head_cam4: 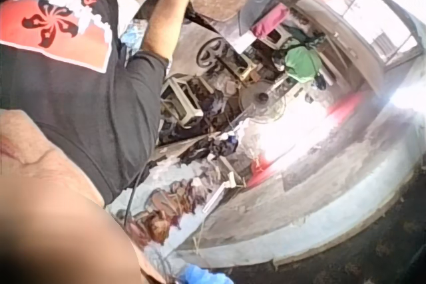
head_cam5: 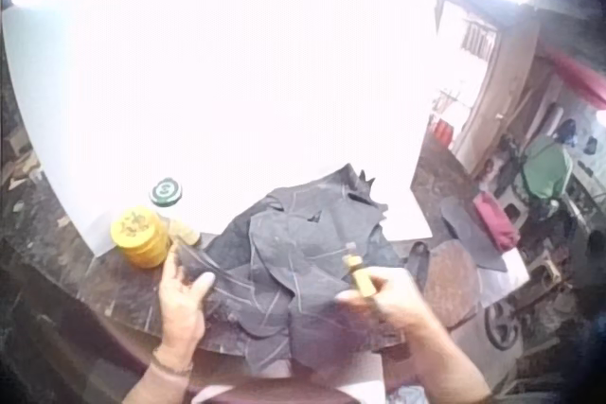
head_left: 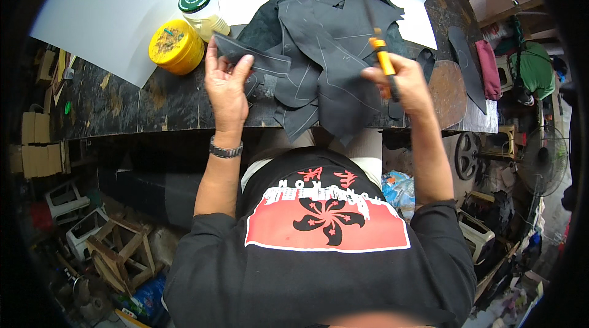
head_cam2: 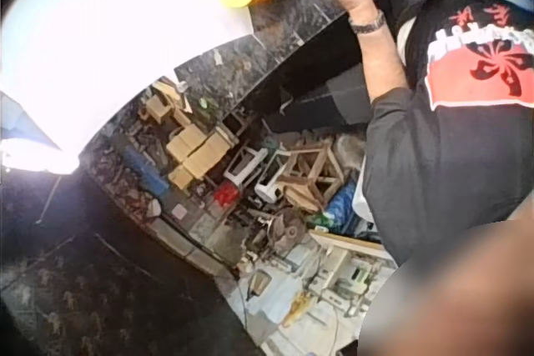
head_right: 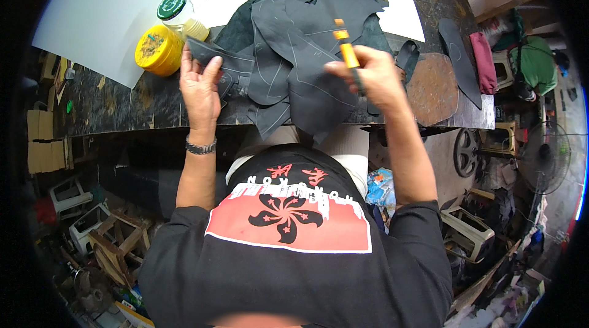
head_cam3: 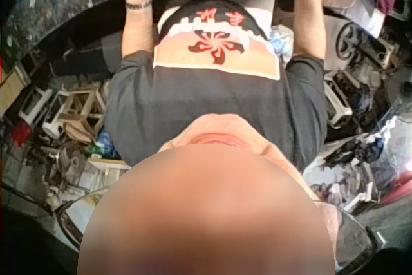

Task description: The person uses shears to cut a black leather sheet along pre-drawn outlines. They repeatedly reposition the sheet, cut along the lines, and separate the cut pieces, placing them on the work surface.

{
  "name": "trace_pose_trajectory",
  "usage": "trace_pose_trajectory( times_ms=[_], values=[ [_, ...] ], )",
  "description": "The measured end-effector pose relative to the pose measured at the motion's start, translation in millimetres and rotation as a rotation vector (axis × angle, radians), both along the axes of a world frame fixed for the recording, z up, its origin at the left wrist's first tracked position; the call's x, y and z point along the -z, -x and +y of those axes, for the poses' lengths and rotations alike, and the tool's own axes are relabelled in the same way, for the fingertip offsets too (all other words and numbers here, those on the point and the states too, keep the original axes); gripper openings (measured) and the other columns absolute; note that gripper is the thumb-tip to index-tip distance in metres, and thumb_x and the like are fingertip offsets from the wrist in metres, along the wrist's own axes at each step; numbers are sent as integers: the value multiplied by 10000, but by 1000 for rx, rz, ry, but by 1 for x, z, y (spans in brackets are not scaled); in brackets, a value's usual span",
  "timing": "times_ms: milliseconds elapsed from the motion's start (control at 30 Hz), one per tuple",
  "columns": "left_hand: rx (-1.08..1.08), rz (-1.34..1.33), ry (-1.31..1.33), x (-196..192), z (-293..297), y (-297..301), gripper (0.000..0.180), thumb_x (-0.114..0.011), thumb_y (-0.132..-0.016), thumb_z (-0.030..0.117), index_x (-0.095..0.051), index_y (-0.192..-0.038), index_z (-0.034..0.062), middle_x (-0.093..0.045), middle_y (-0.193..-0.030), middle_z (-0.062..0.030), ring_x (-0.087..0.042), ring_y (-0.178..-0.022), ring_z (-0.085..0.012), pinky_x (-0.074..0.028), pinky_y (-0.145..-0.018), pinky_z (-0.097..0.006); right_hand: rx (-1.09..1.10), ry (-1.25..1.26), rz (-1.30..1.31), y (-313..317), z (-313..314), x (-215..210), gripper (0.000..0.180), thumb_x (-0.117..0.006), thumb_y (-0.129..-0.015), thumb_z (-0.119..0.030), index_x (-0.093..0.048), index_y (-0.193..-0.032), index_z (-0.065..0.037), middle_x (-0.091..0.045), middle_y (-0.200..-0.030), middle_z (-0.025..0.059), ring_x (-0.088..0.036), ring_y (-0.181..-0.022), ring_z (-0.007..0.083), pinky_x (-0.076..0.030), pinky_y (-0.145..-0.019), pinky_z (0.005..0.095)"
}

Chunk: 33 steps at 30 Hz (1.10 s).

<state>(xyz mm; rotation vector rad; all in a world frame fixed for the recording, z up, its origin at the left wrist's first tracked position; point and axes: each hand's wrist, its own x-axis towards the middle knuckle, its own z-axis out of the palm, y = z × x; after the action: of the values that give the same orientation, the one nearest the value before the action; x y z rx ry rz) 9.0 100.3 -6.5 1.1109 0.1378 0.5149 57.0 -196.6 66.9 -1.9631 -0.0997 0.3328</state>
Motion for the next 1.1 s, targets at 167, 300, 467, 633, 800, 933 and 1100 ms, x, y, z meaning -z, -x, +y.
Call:
trace_pose_trajectory(
  times_ms=[167,300,467,633,800,933,1100],
  values=[
    [-91,-15,167,3,34,13,233,-647,-902,13,-627,-1128,65,-671,-998,-8,-634,-871,-85,-528,-739,-227,210,335,-194,-6,-93,6,385,-834,-738,-344,-617,-734,-26,-542,-615,-2,-497,-552,102,-382,-499,270],
    [-117,-33,201,6,49,23,136,-630,-923,49,-630,-1055,81,-682,-981,-15,-649,-851,-101,-548,-730,-250,256,925,-126,-7,-154,20,536,-827,-685,-452,-599,-732,31,-572,-612,99,-531,-570,178,-422,-549,348],
    [-90,20,193,14,45,29,110,-625,-926,52,-627,-1031,84,-685,-972,-18,-657,-843,-109,-572,-729,-278,273,753,17,-16,-182,32,411,-807,-714,-312,-644,-855,38,-645,-691,127,-636,-644,211,-498,-622,353],
    [-68,30,156,15,38,29,120,-632,-918,34,-628,-1027,84,-682,-996,-24,-652,-869,-102,-568,-728,-268,325,992,-255,-13,-173,35,447,-789,-746,-264,-644,-1065,14,-663,-1038,229,-643,-970,373,-493,-848,393],
    [-11,55,64,6,17,28,208,-663,-880,-4,-626,-1069,76,-677,-990,-18,-638,-853,-95,-550,-721,-253,274,689,-651,1,-113,17,435,-764,-792,-202,-629,-1155,-4,-627,-1121,186,-622,-1019,294,-488,-883,359],
    [211,70,-220,-12,-14,29,303,-703,-844,-18,-619,-1131,26,-680,-989,-45,-634,-884,-96,-538,-746,-244,-3,52,-354,31,-26,6,389,-760,-811,-151,-637,-1150,-6,-649,-1045,74,-604,-973,123,-486,-828,270],
    [475,36,-491,-27,-41,36,361,-703,-840,-17,-617,-1190,11,-697,-987,-67,-654,-900,-100,-533,-796,-239,-355,-248,-34,41,55,21,158,-722,-840,-85,-644,-947,2,-614,-809,-20,-550,-724,40,-459,-653,204]
  ],
)
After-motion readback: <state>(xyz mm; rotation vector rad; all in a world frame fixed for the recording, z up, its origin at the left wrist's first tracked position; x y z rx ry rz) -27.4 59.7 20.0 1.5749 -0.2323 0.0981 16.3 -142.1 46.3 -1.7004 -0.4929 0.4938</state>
